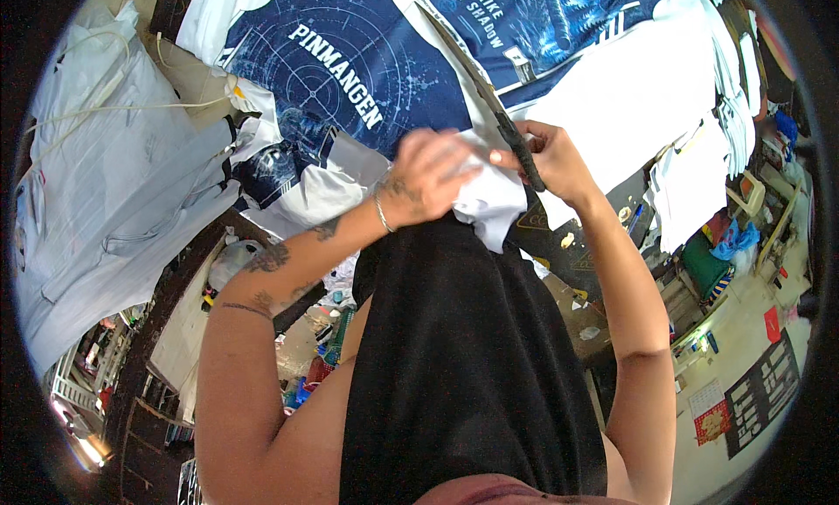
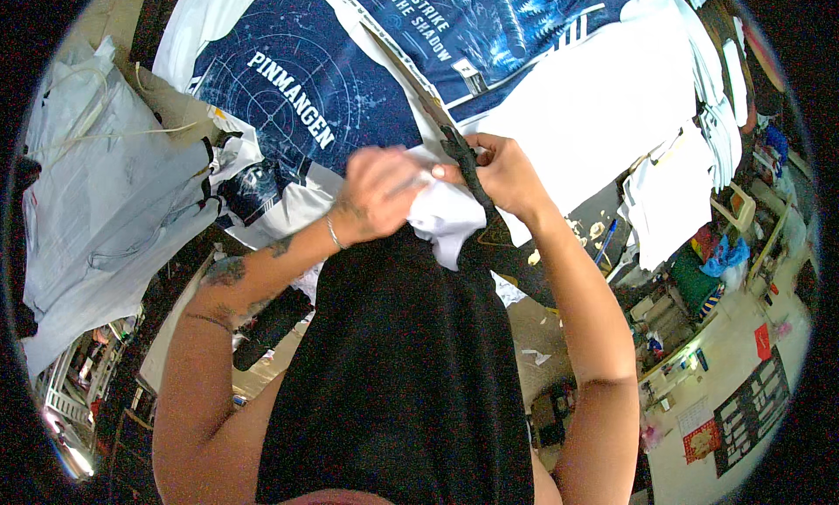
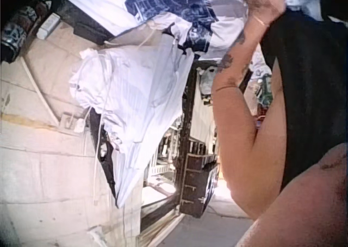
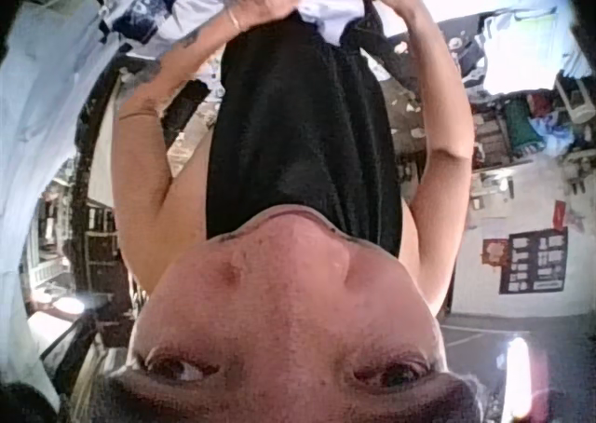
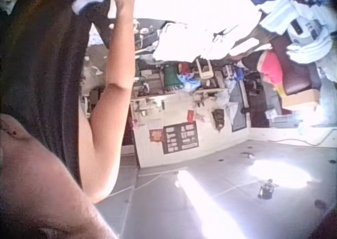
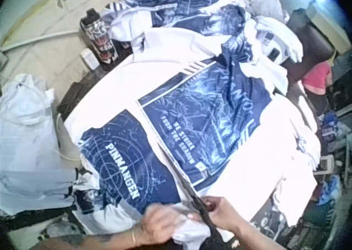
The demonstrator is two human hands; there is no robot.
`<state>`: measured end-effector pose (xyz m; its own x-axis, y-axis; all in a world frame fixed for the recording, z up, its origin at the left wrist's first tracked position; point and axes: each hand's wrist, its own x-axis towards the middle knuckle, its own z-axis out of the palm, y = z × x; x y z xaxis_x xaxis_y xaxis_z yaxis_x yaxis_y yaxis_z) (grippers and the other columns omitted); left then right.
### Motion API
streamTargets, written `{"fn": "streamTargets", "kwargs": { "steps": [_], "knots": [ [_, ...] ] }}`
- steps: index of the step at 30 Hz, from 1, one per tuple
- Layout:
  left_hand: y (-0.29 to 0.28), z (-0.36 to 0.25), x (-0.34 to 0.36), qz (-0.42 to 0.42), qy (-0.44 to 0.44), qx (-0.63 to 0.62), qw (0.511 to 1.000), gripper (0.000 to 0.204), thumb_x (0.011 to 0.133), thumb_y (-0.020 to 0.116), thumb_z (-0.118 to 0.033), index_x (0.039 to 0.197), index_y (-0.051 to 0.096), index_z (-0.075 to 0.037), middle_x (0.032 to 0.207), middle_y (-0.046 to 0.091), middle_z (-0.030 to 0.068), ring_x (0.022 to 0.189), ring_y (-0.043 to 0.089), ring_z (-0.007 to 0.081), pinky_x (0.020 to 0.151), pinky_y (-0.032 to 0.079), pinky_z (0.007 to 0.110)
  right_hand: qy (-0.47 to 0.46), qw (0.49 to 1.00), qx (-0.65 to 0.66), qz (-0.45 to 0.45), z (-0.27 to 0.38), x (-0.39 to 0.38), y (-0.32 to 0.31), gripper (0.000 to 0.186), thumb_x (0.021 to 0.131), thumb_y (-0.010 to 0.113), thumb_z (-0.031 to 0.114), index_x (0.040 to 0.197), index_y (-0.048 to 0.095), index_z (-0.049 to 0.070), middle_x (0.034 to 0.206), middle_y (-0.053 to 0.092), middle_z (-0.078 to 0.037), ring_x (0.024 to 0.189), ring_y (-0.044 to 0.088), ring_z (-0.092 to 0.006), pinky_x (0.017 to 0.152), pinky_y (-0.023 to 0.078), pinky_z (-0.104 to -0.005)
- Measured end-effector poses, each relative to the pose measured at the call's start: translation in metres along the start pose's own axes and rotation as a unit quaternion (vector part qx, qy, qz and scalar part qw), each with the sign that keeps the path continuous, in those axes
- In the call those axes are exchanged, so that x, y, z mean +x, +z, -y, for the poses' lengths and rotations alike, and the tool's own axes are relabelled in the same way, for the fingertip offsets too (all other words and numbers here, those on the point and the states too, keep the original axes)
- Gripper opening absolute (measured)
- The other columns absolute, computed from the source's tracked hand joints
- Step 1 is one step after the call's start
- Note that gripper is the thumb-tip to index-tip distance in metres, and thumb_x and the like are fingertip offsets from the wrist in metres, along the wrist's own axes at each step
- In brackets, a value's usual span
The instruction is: The person repeatedly picks up printed jerseys, writes on a clipboard, and uses shears to cut along the side seams. They handle multiple jerseys one at a time, placing cut pieces aside and continuing the cycle.
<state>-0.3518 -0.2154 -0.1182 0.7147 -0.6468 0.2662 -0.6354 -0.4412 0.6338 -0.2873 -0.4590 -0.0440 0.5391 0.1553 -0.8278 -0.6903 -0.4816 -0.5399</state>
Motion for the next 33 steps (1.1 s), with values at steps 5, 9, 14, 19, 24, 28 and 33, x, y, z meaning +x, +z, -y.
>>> {"fn": "streamTargets", "kwargs": {
  "steps": [5, 9, 14, 19, 24, 28, 33],
  "knots": [
    [-0.029, 0.045, 0.007, 0.062, 0.017, 0.094, 0.994, 0.048, 0.086, 0.071, -0.042, 0.129, 0.072, -0.021, 0.145, 0.058, 0.0111, 0.135, 0.05, 0.0322, 0.11, 0.034, 0.056, -0.081, 0.994, -0.06, -0.032, 0.026, 0.023, 0.007, 0.076, 0.072, 0.092, 0.061, 0.106, 0.075, -0.005, 0.078, 0.071, -0.007, 0.07, 0.063, -0.0132, 0.065, 0.051, -0.0298],
    [-0.024, 0.048, 0.006, 0.054, -0.002, 0.072, 0.996, 0.054, 0.082, 0.068, -0.037, 0.134, 0.071, -0.026, 0.137, 0.061, 0.0084, 0.131, 0.053, 0.0292, 0.111, 0.036, 0.053, -0.049, 0.999, -0.018, -0.004, 0.05, 0.038, 0.01, 0.065, 0.074, 0.093, 0.056, 0.098, 0.076, -0.002, 0.083, 0.072, -0.008, 0.073, 0.063, -0.0129, 0.067, 0.052, -0.0301],
    [-0.026, 0.05, 0.006, 0.053, -0.001, 0.054, 0.997, 0.054, 0.082, 0.066, -0.032, 0.136, 0.07, -0.025, 0.135, 0.063, 0.0057, 0.13, 0.055, 0.0277, 0.111, 0.037, 0.05, -0.049, 0.996, -0.073, -0.027, 0.075, 0.05, 0.015, 0.071, 0.075, 0.093, 0.054, 0.108, 0.073, -0.006, 0.083, 0.073, -0.011, 0.077, 0.066, -0.015, 0.069, 0.054, -0.0319],
    [-0.028, 0.053, 0.006, 0.071, -0.002, 0.034, 0.997, 0.059, 0.081, 0.067, -0.032, 0.139, 0.068, -0.024, 0.146, 0.06, 0.004, 0.135, 0.052, 0.0235, 0.11, 0.038, 0.047, -0.003, 0.999, -0.039, -0.028, 0.099, 0.057, 0.021, 0.064, 0.074, 0.096, 0.045, 0.108, 0.073, -0.004, 0.08, 0.07, -0.005, 0.072, 0.064, -0.0111, 0.065, 0.052, -0.0273],
    [-0.022, 0.056, 0.0, 0.072, 0.008, 0.043, 0.997, 0.059, 0.082, 0.067, -0.032, 0.141, 0.067, -0.024, 0.15, 0.059, 0.002, 0.132, 0.053, 0.0222, 0.108, 0.04, 0.045, -0.074, 0.992, -0.098, -0.013, 0.127, 0.075, 0.024, 0.086, 0.072, 0.089, 0.065, 0.112, 0.071, -0.008, 0.083, 0.073, -0.013, 0.075, 0.068, -0.0215, 0.074, 0.055, -0.035],
    [-0.021, 0.059, 0.001, 0.059, 0.015, 0.047, 0.997, 0.055, 0.083, 0.066, -0.033, 0.137, 0.068, -0.024, 0.153, 0.058, 0.0006, 0.129, 0.055, 0.0203, 0.107, 0.04, 0.044, -0.043, 0.995, -0.088, 0.0, 0.149, 0.091, 0.023, 0.094, 0.069, 0.086, 0.073, 0.114, 0.072, -0.008, 0.093, 0.074, -0.02, 0.09, 0.072, -0.0296, 0.084, 0.056, -0.0402],
    [-0.023, 0.064, 0.006, 0.002, 0.043, 0.039, 0.998, 0.044, 0.083, 0.065, -0.027, 0.125, 0.073, -0.019, 0.145, 0.064, 0.0014, 0.121, 0.061, 0.019, 0.1, 0.046, 0.039, -0.04, 0.994, -0.105, 0.019, 0.174, 0.108, 0.025, 0.103, 0.066, 0.082, 0.081, 0.116, 0.072, -0.009, 0.094, 0.073, -0.022, 0.094, 0.072, -0.0323, 0.087, 0.055, -0.0405]
  ]
}}
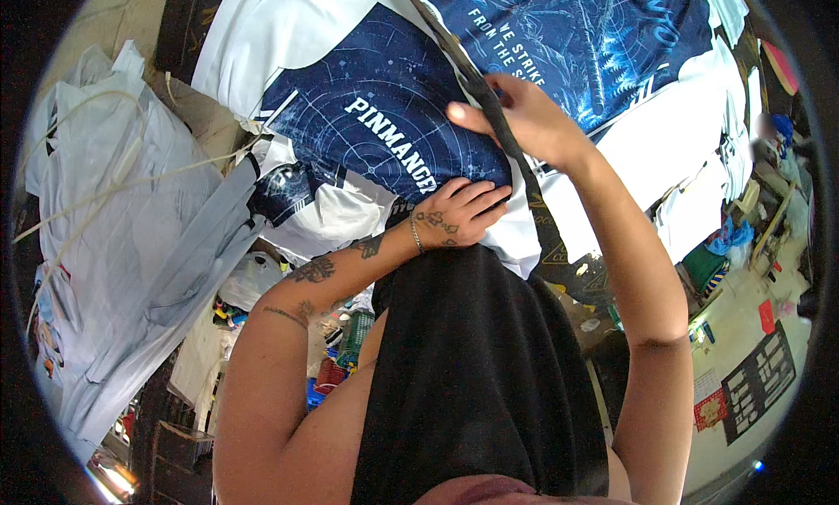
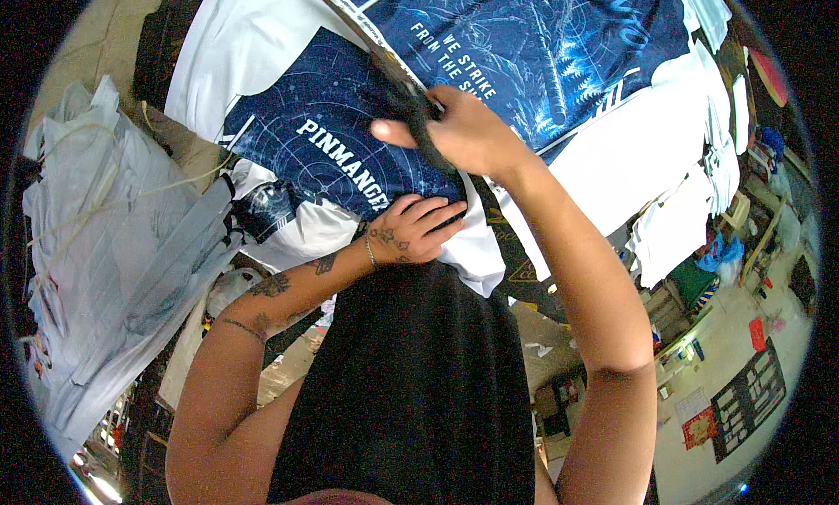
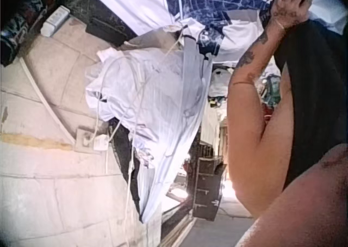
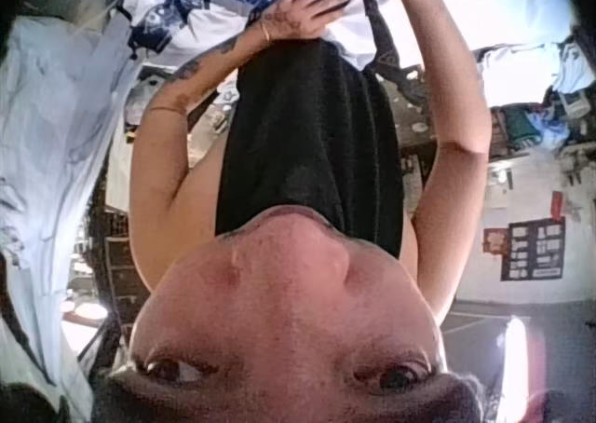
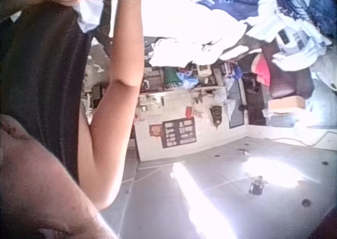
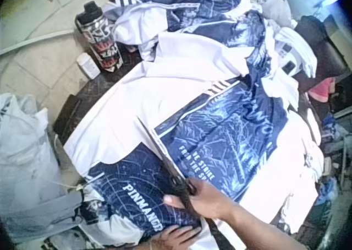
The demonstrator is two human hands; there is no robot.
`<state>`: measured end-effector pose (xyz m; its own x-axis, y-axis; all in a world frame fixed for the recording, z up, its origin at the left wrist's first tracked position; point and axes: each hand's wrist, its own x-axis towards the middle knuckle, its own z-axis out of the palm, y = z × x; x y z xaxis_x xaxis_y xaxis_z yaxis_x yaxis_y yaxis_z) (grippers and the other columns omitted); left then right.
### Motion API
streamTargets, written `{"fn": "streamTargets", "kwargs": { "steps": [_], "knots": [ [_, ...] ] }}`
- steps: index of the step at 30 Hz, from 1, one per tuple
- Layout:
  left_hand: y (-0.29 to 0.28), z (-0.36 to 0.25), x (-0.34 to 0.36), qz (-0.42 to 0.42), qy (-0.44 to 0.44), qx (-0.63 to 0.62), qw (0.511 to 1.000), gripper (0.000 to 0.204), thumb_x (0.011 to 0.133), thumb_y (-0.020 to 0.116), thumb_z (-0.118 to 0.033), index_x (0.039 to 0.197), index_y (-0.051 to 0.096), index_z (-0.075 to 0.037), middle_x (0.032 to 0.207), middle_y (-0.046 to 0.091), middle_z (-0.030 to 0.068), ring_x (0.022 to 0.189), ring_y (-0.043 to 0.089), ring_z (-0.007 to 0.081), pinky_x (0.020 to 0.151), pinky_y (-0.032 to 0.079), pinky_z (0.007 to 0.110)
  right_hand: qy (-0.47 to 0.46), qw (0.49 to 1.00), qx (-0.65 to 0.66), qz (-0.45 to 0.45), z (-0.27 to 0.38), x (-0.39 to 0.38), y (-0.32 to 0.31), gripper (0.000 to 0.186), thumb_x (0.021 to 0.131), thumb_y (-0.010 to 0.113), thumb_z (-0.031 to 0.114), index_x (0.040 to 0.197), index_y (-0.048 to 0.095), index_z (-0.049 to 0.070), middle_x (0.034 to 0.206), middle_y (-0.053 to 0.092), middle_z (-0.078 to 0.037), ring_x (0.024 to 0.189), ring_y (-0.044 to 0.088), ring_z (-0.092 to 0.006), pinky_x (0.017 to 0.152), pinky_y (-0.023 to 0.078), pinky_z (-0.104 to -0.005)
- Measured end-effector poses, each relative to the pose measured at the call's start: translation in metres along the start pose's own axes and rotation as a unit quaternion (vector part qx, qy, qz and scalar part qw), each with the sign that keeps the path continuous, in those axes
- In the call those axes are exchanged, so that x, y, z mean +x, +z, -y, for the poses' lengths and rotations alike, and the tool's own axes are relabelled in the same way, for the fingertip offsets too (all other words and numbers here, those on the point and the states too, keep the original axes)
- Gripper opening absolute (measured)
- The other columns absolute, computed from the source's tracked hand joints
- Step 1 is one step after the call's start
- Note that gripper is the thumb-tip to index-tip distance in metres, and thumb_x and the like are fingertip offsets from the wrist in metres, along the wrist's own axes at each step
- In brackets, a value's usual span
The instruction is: The person repeatedly picks up printed jerseys, writes on a clipboard, and uses shears to cut along the side seams. They handle multiple jerseys one at a time, placing cut pieces aside and continuing the cycle.
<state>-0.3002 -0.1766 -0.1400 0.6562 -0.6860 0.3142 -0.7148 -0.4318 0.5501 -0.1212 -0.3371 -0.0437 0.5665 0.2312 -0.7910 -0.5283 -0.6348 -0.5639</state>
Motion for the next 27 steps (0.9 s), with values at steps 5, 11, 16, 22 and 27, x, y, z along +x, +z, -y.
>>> {"fn": "streamTargets", "kwargs": {
  "steps": [5, 11, 16, 22, 27],
  "knots": [
    [0.004, 0.007, -0.008, -0.003, 0.058, -0.103, 0.993, 0.013, 0.086, 0.069, -0.017, 0.096, 0.074, -0.01, 0.122, 0.074, 0.0035, 0.106, 0.067, 0.0174, 0.083, 0.053, 0.032, -0.026, 0.999, 0.008, -0.024, 0.016, 0.027, -0.011, 0.09, 0.064, 0.081, 0.085, 0.096, 0.08, 0.001, 0.075, 0.07, -0.01, 0.075, 0.07, -0.0211, 0.072, 0.056, -0.0348],
    [0.013, -0.001, -0.008, 0.078, 0.106, -0.286, 0.949, 0.014, 0.086, 0.068, -0.015, 0.097, 0.073, -0.009, 0.113, 0.075, 0.0039, 0.103, 0.069, 0.0206, 0.085, 0.056, 0.036, -0.063, 0.997, -0.033, 0.01, 0.038, 0.039, -0.015, 0.086, 0.065, 0.081, 0.084, 0.091, 0.078, 0.002, 0.073, 0.068, -0.008, 0.07, 0.068, -0.0174, 0.064, 0.053, -0.0318],
    [0.05, -0.022, 0.012, 0.236, 0.112, -0.448, 0.855, 0.012, 0.083, 0.063, -0.008, 0.089, 0.073, -0.008, 0.094, 0.073, 0.011, 0.096, 0.068, 0.0314, 0.087, 0.055, 0.042, -0.076, 0.995, -0.063, 0.01, 0.044, 0.059, -0.01, 0.087, 0.065, 0.08, 0.085, 0.087, 0.075, 0.002, 0.062, 0.062, -0.006, 0.059, 0.065, -0.0175, 0.059, 0.051, -0.0314],
    [0.118, -0.093, 0.046, 0.402, -0.013, -0.62, 0.674, 0.023, 0.08, 0.061, -0.006, 0.095, 0.078, -0.003, 0.091, 0.078, 0.0107, 0.082, 0.07, 0.024, 0.077, 0.054, 0.039, -0.075, 0.992, -0.102, 0.014, 0.042, 0.05, -0.003, 0.084, 0.065, 0.089, 0.074, 0.101, 0.077, 0.0, 0.066, 0.065, -0.005, 0.059, 0.065, -0.0182, 0.057, 0.052, -0.0326],
    [0.072, -0.119, 0.111, 0.452, 0.07, -0.58, 0.675, 0.029, 0.084, 0.066, -0.011, 0.109, 0.076, -0.001, 0.102, 0.078, 0.01, 0.09, 0.069, 0.0199, 0.079, 0.054, 0.038, -0.219, 0.968, -0.116, -0.037, 0.002, -0.056, -0.013, 0.074, 0.073, 0.088, 0.066, 0.108, 0.078, 0.002, 0.073, 0.066, -0.008, 0.064, 0.061, -0.0212, 0.063, 0.051, -0.0385]
  ]
}}
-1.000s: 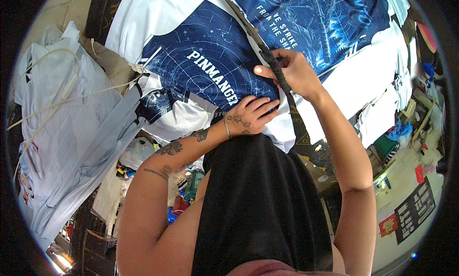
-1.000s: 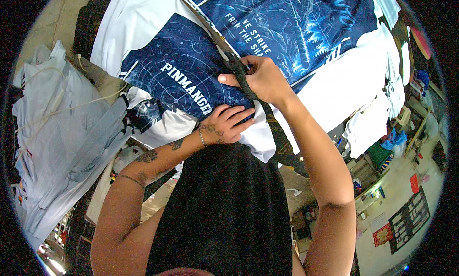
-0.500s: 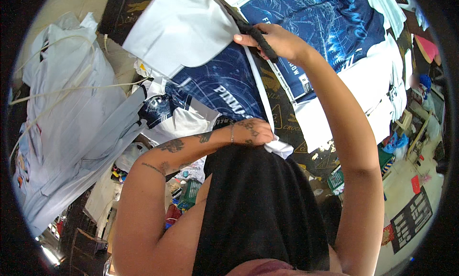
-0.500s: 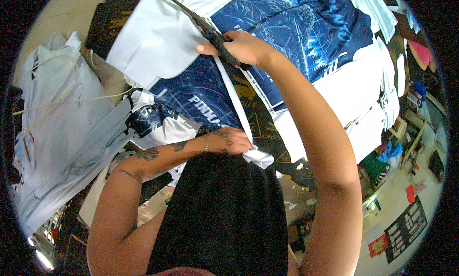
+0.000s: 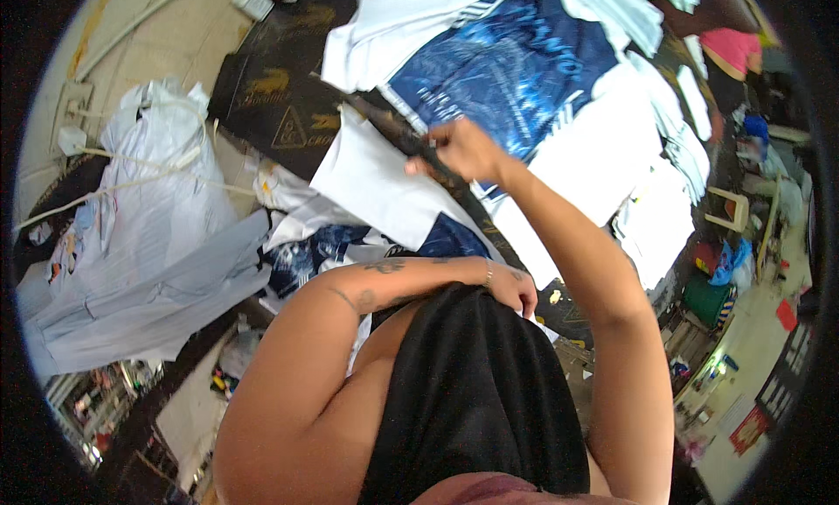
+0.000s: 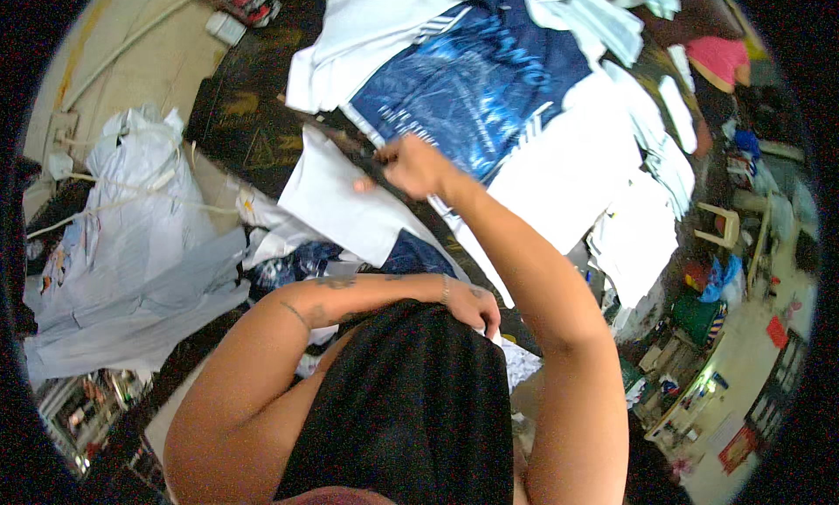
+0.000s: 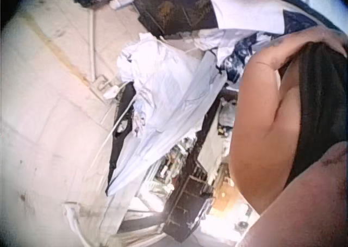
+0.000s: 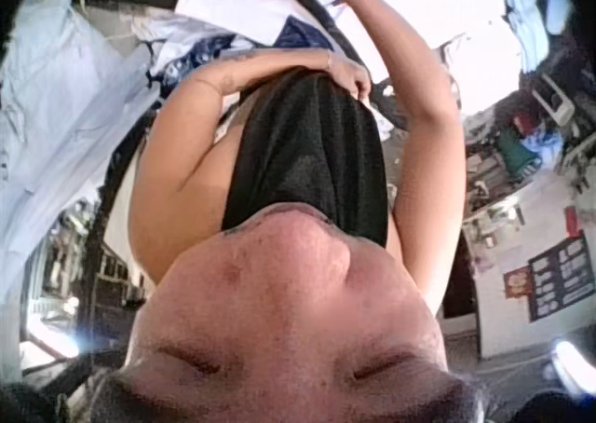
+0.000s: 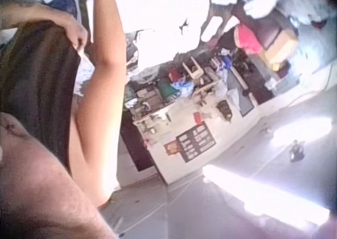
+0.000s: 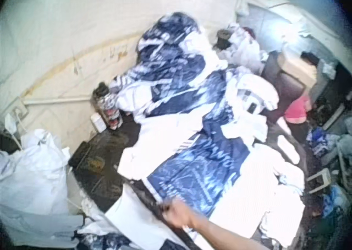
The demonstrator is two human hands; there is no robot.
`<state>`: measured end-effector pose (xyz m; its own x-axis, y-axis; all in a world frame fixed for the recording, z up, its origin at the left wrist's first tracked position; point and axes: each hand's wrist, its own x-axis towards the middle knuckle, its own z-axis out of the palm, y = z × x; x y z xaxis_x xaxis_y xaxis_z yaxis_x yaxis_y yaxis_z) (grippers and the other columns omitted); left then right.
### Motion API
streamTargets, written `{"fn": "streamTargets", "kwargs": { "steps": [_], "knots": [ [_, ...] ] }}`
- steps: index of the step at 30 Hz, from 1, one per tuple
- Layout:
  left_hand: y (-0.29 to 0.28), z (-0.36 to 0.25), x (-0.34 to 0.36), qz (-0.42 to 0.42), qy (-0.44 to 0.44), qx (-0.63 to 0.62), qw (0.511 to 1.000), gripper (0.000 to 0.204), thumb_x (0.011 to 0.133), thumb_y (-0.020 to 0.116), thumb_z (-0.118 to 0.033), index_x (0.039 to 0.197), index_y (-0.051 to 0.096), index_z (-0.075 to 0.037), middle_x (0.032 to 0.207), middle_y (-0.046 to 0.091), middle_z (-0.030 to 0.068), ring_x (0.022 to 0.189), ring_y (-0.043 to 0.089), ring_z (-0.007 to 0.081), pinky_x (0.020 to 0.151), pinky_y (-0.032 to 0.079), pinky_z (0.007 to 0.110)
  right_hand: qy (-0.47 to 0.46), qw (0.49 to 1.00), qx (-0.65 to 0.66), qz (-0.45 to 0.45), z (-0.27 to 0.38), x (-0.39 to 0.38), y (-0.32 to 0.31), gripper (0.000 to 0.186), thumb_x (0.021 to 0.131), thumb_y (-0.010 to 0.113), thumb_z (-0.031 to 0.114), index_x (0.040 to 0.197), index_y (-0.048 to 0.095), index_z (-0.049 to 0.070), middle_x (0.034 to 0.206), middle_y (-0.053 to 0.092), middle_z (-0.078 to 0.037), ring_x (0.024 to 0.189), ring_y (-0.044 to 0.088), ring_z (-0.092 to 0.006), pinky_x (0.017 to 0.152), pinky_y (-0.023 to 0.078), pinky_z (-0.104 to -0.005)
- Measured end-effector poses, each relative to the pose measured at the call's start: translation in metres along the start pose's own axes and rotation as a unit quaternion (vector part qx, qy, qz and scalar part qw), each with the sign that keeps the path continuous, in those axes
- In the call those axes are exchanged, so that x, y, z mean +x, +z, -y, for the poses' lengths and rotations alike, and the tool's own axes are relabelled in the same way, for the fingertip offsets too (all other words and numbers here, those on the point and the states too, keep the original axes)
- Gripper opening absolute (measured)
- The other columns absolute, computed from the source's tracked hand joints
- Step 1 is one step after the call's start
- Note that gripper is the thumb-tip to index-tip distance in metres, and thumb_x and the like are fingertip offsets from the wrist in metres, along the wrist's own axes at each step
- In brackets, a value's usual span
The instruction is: The person repeatedly picks up printed jerseys, writes on a clipboard, and uses shears to cut along the side seams. They handle multiple jerseys one at a time, placing cut pieces aside and continuing the cycle.
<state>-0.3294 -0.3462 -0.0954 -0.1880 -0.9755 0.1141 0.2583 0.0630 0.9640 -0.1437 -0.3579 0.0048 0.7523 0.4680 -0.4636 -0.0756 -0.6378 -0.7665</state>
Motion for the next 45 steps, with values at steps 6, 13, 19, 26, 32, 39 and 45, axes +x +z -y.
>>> {"fn": "streamTargets", "kwargs": {
  "steps": [6, 13, 19, 26, 32, 39, 45],
  "knots": [
    [-0.115, -0.055, -0.103, -0.547, -0.145, 0.708, 0.422, 0.043, 0.097, 0.06, -0.023, 0.131, 0.063, 0.005, 0.137, 0.06, 0.0282, 0.123, 0.06, 0.0446, 0.107, 0.048, 0.05, 0.066, 0.97, 0.119, -0.203, -0.061, -0.268, 0.02, 0.068, 0.081, 0.09, 0.043, 0.13, 0.068, 0.001, 0.098, 0.074, -0.017, 0.092, 0.069, -0.0251, 0.082, 0.054, -0.0384],
    [-0.132, -0.059, -0.057, -0.07, -0.253, 0.166, 0.95, 0.024, 0.087, 0.066, -0.019, 0.1, 0.074, 0.0, 0.086, 0.072, 0.0118, 0.084, 0.063, 0.0112, 0.08, 0.051, 0.036, 0.314, 0.857, 0.142, -0.383, -0.158, -0.43, 0.15, 0.053, 0.088, 0.084, 0.037, 0.12, 0.069, -0.002, 0.1, 0.075, -0.025, 0.096, 0.073, -0.0442, 0.082, 0.055, -0.0452],
    [-0.124, -0.07, 0.01, -0.037, -0.11, 0.639, 0.76, 0.031, 0.079, 0.068, -0.014, 0.109, 0.07, -0.009, 0.107, 0.07, 0.0178, 0.107, 0.067, 0.0355, 0.095, 0.051, 0.043, 0.356, 0.842, 0.074, -0.398, -0.205, -0.446, 0.199, 0.064, 0.081, 0.088, 0.046, 0.117, 0.07, -0.003, 0.102, 0.075, -0.027, 0.099, 0.072, -0.046, 0.083, 0.055, -0.0505],
    [-0.309, -0.417, -0.046, -0.558, 0.118, 0.763, 0.303, 0.028, 0.07, 0.068, -0.002, 0.098, 0.071, -0.006, 0.099, 0.071, 0.0171, 0.095, 0.065, 0.0388, 0.091, 0.049, 0.047, 0.376, 0.817, 0.015, -0.436, -0.223, -0.431, 0.157, 0.067, 0.07, 0.093, 0.047, 0.116, 0.072, 0.001, 0.107, 0.075, -0.023, 0.107, 0.07, -0.0442, 0.089, 0.054, -0.0508],
    [-0.369, -0.55, -0.236, -0.738, -0.176, 0.626, 0.181, 0.07, 0.092, 0.07, -0.038, 0.157, 0.046, -0.025, 0.162, 0.04, 0.0231, 0.151, 0.031, 0.0461, 0.126, 0.024, 0.058, 0.355, 0.811, -0.038, -0.463, -0.244, -0.422, 0.128, 0.053, 0.07, 0.09, 0.028, 0.112, 0.069, 0.004, 0.109, 0.073, -0.021, 0.108, 0.067, -0.0435, 0.09, 0.054, -0.0528],
    [-0.149, -0.283, -0.18, -0.422, -0.268, 0.715, 0.489, 0.045, 0.091, 0.068, -0.031, 0.125, 0.067, -0.002, 0.125, 0.07, 0.0266, 0.107, 0.07, 0.0449, 0.095, 0.056, 0.05, 0.332, 0.822, -0.085, -0.455, -0.25, -0.41, 0.138, 0.082, 0.075, 0.081, 0.015, 0.151, 0.049, 0.007, 0.127, 0.062, -0.022, 0.118, 0.059, -0.0444, 0.097, 0.052, -0.0533],
    [0.033, -0.028, -0.084, -0.186, -0.335, 0.362, 0.85, 0.024, 0.096, 0.067, -0.024, 0.113, 0.065, -0.009, 0.115, 0.072, 0.0186, 0.107, 0.071, 0.04, 0.092, 0.056, 0.049, 0.125, 0.858, -0.095, -0.489, -0.23, -0.348, 0.137, 0.078, 0.079, 0.085, 0.022, 0.146, 0.053, 0.001, 0.124, 0.062, -0.025, 0.118, 0.06, -0.0418, 0.104, 0.048, -0.0515]
  ]
}}
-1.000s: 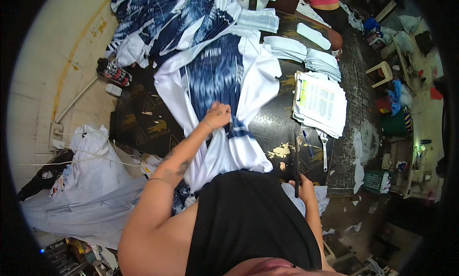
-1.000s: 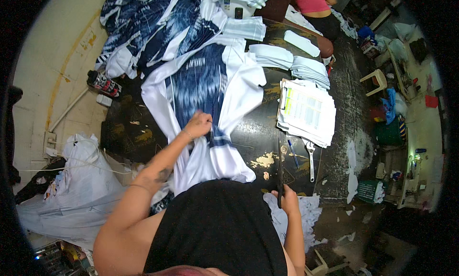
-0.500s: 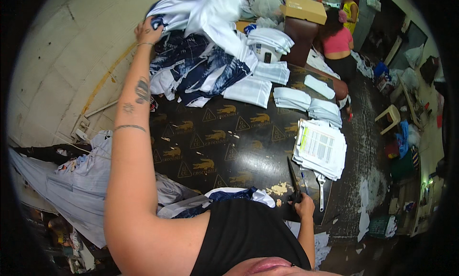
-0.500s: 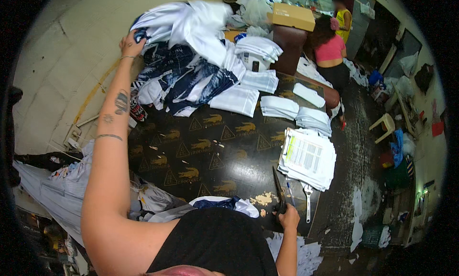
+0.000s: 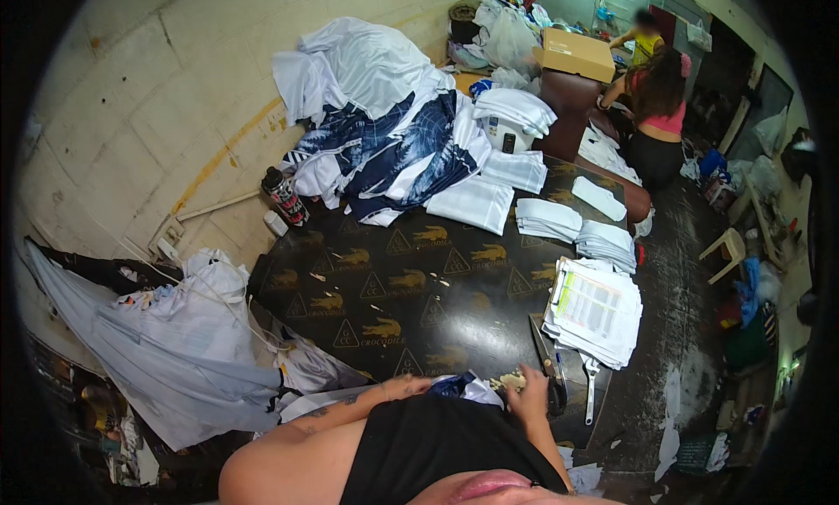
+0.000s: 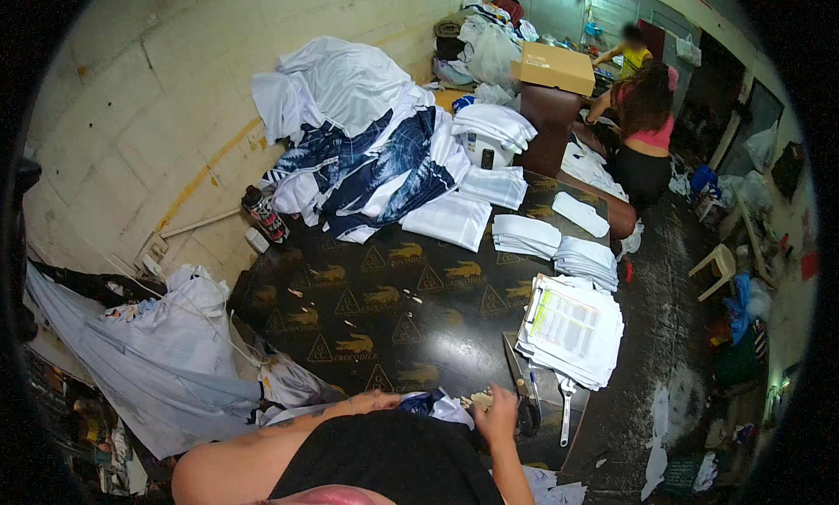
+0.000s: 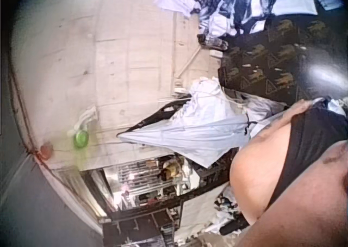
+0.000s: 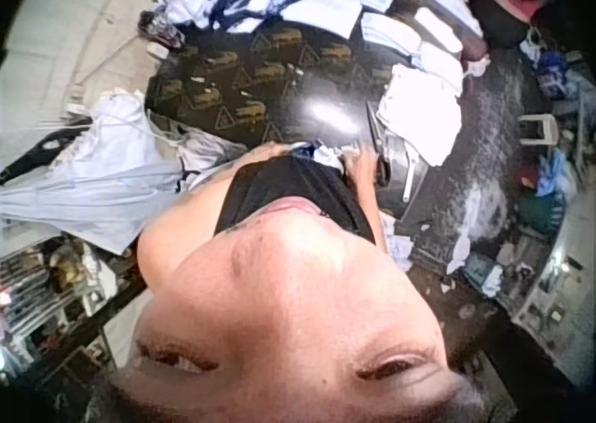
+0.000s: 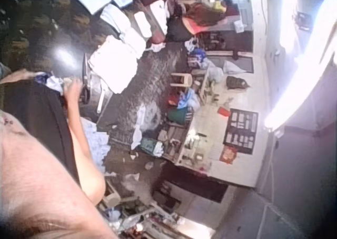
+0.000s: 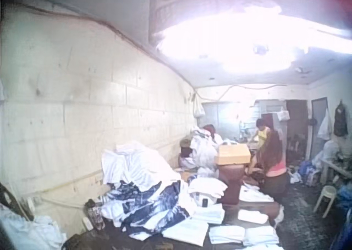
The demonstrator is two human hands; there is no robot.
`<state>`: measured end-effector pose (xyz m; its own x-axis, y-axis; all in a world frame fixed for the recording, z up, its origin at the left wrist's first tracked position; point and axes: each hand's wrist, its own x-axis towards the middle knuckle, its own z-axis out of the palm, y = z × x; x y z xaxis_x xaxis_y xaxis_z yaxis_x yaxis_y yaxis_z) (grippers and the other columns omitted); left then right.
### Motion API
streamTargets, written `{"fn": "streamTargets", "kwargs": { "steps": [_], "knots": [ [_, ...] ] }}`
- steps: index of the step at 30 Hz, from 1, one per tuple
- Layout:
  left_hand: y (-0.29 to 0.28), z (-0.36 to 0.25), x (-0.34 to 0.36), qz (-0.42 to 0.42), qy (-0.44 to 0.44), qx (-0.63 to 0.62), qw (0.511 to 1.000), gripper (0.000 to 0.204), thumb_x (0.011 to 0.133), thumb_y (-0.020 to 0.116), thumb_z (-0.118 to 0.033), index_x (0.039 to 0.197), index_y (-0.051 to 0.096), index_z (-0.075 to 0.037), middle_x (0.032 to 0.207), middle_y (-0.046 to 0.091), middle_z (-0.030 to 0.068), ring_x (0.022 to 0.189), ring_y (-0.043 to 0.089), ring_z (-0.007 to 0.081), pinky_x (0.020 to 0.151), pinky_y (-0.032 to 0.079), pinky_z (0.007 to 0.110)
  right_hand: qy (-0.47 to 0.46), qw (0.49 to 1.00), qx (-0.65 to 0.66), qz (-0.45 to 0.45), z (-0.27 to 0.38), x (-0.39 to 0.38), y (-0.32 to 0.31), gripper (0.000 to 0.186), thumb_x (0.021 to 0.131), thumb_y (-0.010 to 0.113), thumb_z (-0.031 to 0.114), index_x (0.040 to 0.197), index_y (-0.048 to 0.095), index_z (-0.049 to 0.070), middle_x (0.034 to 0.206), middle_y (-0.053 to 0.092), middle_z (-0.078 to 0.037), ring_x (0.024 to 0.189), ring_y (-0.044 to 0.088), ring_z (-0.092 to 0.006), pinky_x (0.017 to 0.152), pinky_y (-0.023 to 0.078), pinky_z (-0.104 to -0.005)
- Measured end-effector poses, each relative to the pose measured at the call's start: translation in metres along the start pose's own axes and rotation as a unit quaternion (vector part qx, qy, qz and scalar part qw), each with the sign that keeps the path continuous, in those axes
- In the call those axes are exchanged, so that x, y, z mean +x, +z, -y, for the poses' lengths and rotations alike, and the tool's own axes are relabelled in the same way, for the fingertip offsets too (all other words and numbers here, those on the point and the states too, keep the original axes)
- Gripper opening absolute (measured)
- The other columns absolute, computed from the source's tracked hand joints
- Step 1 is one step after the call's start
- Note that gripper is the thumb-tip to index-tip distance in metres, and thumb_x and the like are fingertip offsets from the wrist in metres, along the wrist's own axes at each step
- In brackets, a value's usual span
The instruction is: The person repeatedly picks up printed jerseys, writes on a clipboard, and uses shears to cut along the side seams. They handle multiple jerseys one at a time, placing cut pieces aside and continuing the cycle.
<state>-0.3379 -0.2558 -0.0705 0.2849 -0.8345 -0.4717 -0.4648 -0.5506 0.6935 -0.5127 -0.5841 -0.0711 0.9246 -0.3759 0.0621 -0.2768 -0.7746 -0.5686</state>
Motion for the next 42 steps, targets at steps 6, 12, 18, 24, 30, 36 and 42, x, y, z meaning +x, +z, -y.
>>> {"fn": "streamTargets", "kwargs": {
  "steps": [6, 12, 18, 24, 30, 36, 42],
  "knots": [
    [-0.206, -0.098, 0.024, -0.49, 0.199, 0.052, 0.847, 0.015, 0.096, 0.062, -0.011, 0.107, 0.066, -0.001, 0.096, 0.07, 0.0219, 0.095, 0.069, 0.044, 0.079, 0.055, 0.049, -0.065, 0.872, 0.344, 0.341, 0.123, 0.058, 0.053, 0.1, 0.083, 0.087, 0.05, 0.155, 0.042, -0.002, 0.155, 0.05, -0.027, 0.142, 0.051, -0.0365, 0.12, 0.039, -0.0431],
    [-0.304, -0.167, -0.039, -0.32, 0.158, -0.082, 0.931, 0.068, 0.096, 0.075, -0.038, 0.147, 0.052, 0.0, 0.138, 0.063, 0.0252, 0.131, 0.059, 0.0351, 0.116, 0.041, 0.039, -0.15, 0.936, 0.313, 0.064, 0.157, 0.248, -0.151, 0.051, 0.091, 0.071, 0.026, 0.134, 0.063, 0.0, 0.126, 0.068, -0.018, 0.115, 0.065, -0.031, 0.102, 0.05, -0.0409],
    [-0.367, -0.205, -0.18, -0.572, 0.015, 0.29, 0.767, 0.049, 0.079, 0.067, -0.004, 0.127, 0.068, -0.002, 0.117, 0.074, 0.0183, 0.105, 0.071, 0.0309, 0.097, 0.054, 0.042, -0.365, 0.904, 0.161, -0.154, 0.129, 0.245, -0.433, 0.051, 0.096, 0.065, 0.033, 0.136, 0.063, 0.002, 0.122, 0.068, -0.012, 0.109, 0.067, -0.0241, 0.096, 0.052, -0.0349],
    [-0.51, -0.114, -0.242, -0.596, -0.019, 0.146, 0.789, 0.019, 0.101, 0.059, -0.015, 0.104, 0.072, -0.001, 0.1, 0.07, 0.0101, 0.091, 0.063, 0.0255, 0.085, 0.051, 0.036, -0.383, 0.908, 0.158, -0.061, 0.099, 0.269, -0.464, 0.056, 0.082, 0.07, 0.025, 0.133, 0.068, 0.001, 0.126, 0.07, -0.016, 0.109, 0.069, -0.027, 0.099, 0.053, -0.0377],
    [-0.412, 0.023, -0.049, -0.629, 0.023, 0.322, 0.707, 0.09, 0.092, 0.076, -0.019, 0.167, 0.026, -0.011, 0.165, 0.031, 0.031, 0.153, 0.033, 0.0437, 0.125, 0.031, 0.048, -0.269, 0.903, -0.31, -0.126, 0.088, 0.311, -0.253, 0.034, 0.082, 0.075, 0.006, 0.115, 0.08, 0.01, 0.148, 0.058, -0.018, 0.133, 0.054, -0.0415, 0.117, 0.041, -0.0477],
    [-0.122, 0.155, -0.05, -0.22, -0.308, 0.112, 0.918, 0.081, 0.101, 0.056, -0.054, 0.17, 0.021, -0.027, 0.176, 0.006, 0.0223, 0.16, 0.011, 0.0463, 0.124, 0.013, 0.07, -0.185, 0.938, -0.166, 0.24, 0.049, 0.087, 0.022, 0.072, 0.088, 0.078, 0.034, 0.154, 0.053, 0.017, 0.164, 0.036, -0.026, 0.146, 0.041, -0.0467, 0.117, 0.039, -0.0574],
    [-0.037, 0.165, -0.096, -0.224, -0.533, 0.107, 0.809, 0.082, 0.101, 0.048, -0.062, 0.168, 0.028, -0.02, 0.174, -0.005, 0.0294, 0.156, -0.005, 0.0585, 0.113, 0.007, 0.085, -0.103, 0.961, -0.124, 0.223, 0.048, -0.053, 0.064, 0.07, 0.09, 0.073, 0.05, 0.154, 0.053, 0.028, 0.165, 0.035, -0.025, 0.148, 0.039, -0.0468, 0.12, 0.032, -0.06]
  ]
}}
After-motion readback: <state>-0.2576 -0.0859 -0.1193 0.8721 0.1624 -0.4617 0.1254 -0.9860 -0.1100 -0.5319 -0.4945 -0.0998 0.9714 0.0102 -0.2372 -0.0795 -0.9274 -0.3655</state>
